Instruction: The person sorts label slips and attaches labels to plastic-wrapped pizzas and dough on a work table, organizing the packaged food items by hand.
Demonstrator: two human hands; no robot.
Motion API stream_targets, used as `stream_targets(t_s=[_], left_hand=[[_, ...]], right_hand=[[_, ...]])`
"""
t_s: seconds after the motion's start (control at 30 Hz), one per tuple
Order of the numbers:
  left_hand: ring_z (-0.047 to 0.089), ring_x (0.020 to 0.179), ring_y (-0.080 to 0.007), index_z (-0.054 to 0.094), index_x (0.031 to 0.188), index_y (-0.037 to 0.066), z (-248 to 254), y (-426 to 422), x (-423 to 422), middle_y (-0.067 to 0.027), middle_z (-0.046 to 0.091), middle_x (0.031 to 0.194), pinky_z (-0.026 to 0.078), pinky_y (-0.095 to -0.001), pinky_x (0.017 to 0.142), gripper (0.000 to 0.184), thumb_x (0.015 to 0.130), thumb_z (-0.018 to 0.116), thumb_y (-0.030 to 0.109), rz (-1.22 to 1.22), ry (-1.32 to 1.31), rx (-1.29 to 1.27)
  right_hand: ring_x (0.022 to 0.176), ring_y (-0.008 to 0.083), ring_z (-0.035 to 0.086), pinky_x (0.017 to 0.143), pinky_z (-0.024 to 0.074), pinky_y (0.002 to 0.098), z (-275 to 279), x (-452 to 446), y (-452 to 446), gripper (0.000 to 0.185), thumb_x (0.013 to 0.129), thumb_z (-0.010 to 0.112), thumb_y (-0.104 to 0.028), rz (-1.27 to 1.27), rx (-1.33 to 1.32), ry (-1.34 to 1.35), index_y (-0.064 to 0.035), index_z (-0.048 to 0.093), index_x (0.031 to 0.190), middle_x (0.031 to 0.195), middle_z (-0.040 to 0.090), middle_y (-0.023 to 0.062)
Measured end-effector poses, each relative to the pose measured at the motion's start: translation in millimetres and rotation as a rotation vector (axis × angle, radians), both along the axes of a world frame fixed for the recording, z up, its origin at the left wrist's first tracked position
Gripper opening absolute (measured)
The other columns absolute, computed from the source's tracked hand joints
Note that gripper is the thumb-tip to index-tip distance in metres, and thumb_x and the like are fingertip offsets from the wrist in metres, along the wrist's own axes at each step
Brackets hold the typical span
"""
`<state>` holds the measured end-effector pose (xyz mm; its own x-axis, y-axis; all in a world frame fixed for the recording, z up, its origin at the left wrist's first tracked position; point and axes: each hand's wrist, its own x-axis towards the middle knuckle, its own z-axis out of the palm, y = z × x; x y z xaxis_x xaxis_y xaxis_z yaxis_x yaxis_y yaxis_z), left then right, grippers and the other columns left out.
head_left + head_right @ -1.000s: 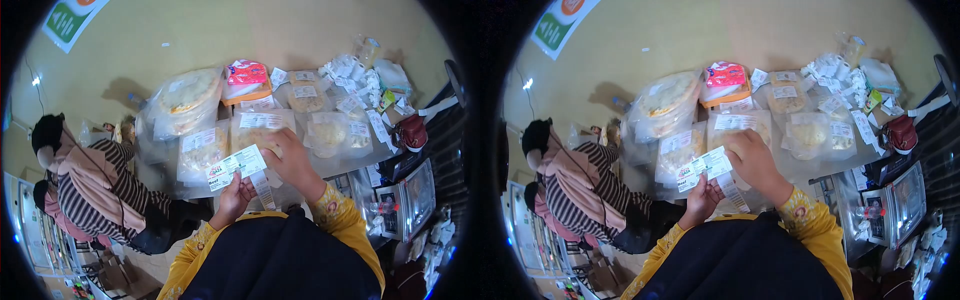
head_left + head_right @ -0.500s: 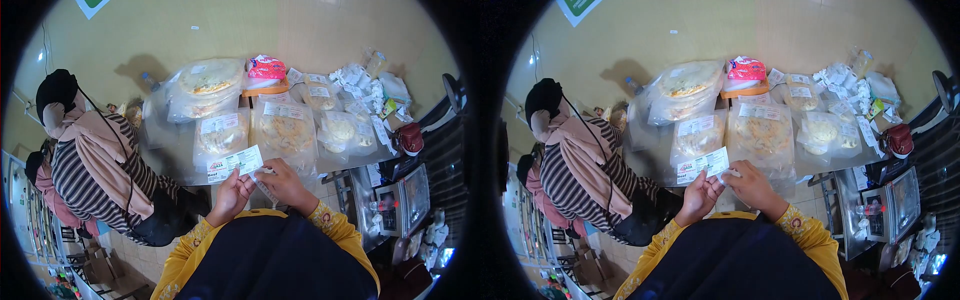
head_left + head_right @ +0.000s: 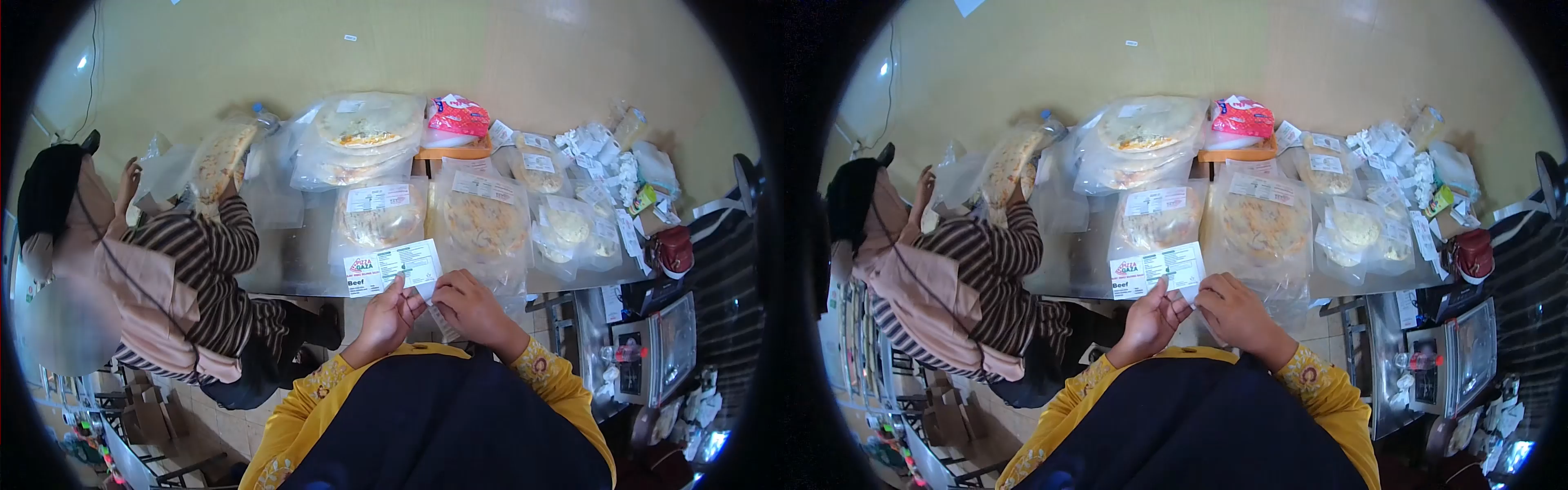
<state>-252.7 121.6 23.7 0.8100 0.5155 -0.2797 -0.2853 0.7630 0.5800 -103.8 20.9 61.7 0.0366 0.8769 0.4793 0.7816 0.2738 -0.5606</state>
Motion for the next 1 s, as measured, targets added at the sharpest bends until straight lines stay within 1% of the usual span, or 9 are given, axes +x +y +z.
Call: stream_targets(t_s=[0.07, 0.17, 0.23, 0.27, 0.37, 0.47, 0.67, 0.87, 1.0], left_hand=[[0.054, 0.102, -0.0200, 0.040, 0.120, 0.004, -3, 0, 4, -0.0092, 0.053, 0.115, 0.040, -0.0335, 0.089, 0.034, 0.095, 0.035, 0.027, 0.039, 0.026, 0.029], [0.054, 0.101, -0.0190, 0.041, 0.120, 0.005, 5, -9, 11, -0.0079, 0.052, 0.115, 0.041, -0.0338, 0.088, 0.032, 0.094, 0.037, 0.024, 0.073, 0.046, 0.081], [0.053, 0.101, -0.0182, 0.041, 0.120, 0.007, 9, -15, 17, -0.0069, 0.051, 0.115, 0.041, -0.0346, 0.088, 0.031, 0.094, 0.037, 0.023, 0.056, 0.026, 0.127], [0.053, 0.101, -0.0191, 0.041, 0.120, 0.009, 3, -16, 15, -0.0061, 0.050, 0.114, 0.042, -0.0361, 0.086, 0.033, 0.093, 0.039, 0.028, 0.014, 0.026, 0.160], [0.053, 0.100, -0.0205, 0.041, 0.120, 0.010, -5, -11, 14, -0.0063, 0.051, 0.112, 0.042, -0.0376, 0.084, 0.040, 0.093, 0.036, 0.038, -0.078, -0.003, 0.020], [0.054, 0.099, -0.0218, 0.041, 0.121, 0.010, -5, -6, 12, -0.0072, 0.052, 0.112, 0.043, -0.0388, 0.082, 0.049, 0.091, 0.031, 0.048, -0.184, -0.170, -0.114], [0.054, 0.096, -0.0212, 0.040, 0.121, 0.010, -4, -6, 21, -0.0082, 0.052, 0.113, 0.044, -0.0397, 0.080, 0.055, 0.090, 0.026, 0.053, -0.196, 0.036, -0.042], [0.054, 0.097, -0.0216, 0.040, 0.121, 0.011, -11, -8, 22, -0.0079, 0.052, 0.113, 0.043, -0.0398, 0.081, 0.055, 0.090, 0.025, 0.053, -0.243, 0.081, 0.004], [0.053, 0.099, -0.0230, 0.040, 0.121, 0.012, -13, -9, 23, -0.0081, 0.051, 0.114, 0.042, -0.0418, 0.083, 0.052, 0.090, 0.026, 0.052, -0.242, 0.136, 0.031]], right_hand=[[0.075, 0.0215, 0.055, 0.065, 0.0452, 0.0291, 9, 3, -2, 0.013, 0.070, 0.063, 0.001, 0.008, -0.081, 0.143, -0.0043, 0.055, 0.079, 0.078, 0.053, 0.0061], [0.067, 0.0107, 0.054, 0.061, 0.0441, 0.0235, 16, 2, 5, 0.010, 0.077, 0.062, -0.005, -0.020, -0.261, 0.837, -0.0034, 0.054, 0.082, 0.075, 0.055, 0.0032], [0.065, 0.0072, 0.052, 0.060, 0.0430, 0.0209, 12, 2, 16, 0.010, 0.079, 0.062, -0.005, 0.040, -0.242, 1.076, -0.0019, 0.053, 0.084, 0.075, 0.055, 0.0013], [0.063, 0.0055, 0.051, 0.059, 0.0425, 0.0196, 7, 3, 20, 0.011, 0.080, 0.061, -0.006, 0.074, -0.229, 1.193, -0.0011, 0.053, 0.084, 0.076, 0.056, 0.0003], [0.063, 0.0064, 0.052, 0.059, 0.0427, 0.0200, -16, 5, 27, 0.012, 0.080, 0.061, -0.005, 0.067, -0.226, 1.282, -0.0006, 0.052, 0.086, 0.074, 0.054, -0.0002], [0.066, 0.0075, 0.053, 0.061, 0.0444, 0.0215, -19, 10, 21, 0.010, 0.080, 0.060, -0.004, 0.124, -0.295, 1.292, -0.0021, 0.053, 0.085, 0.077, 0.055, 0.0016], [0.068, 0.0064, 0.052, 0.063, 0.0437, 0.0214, -17, 23, 22, 0.009, 0.080, 0.061, -0.008, 0.129, -0.442, 0.930, -0.0026, 0.056, 0.086, 0.077, 0.057, 0.0004], [0.066, 0.0059, 0.052, 0.061, 0.0434, 0.0221, -10, 25, 22, 0.003, 0.079, 0.059, -0.005, 0.114, -0.483, 0.758, -0.0018, 0.059, 0.080, 0.072, 0.058, 0.0007], [0.063, 0.0077, 0.052, 0.060, 0.0436, 0.0235, -10, 27, 23, 0.005, 0.077, 0.059, -0.006, 0.089, -0.514, 0.677, -0.0013, 0.059, 0.079, 0.069, 0.059, 0.0030]])
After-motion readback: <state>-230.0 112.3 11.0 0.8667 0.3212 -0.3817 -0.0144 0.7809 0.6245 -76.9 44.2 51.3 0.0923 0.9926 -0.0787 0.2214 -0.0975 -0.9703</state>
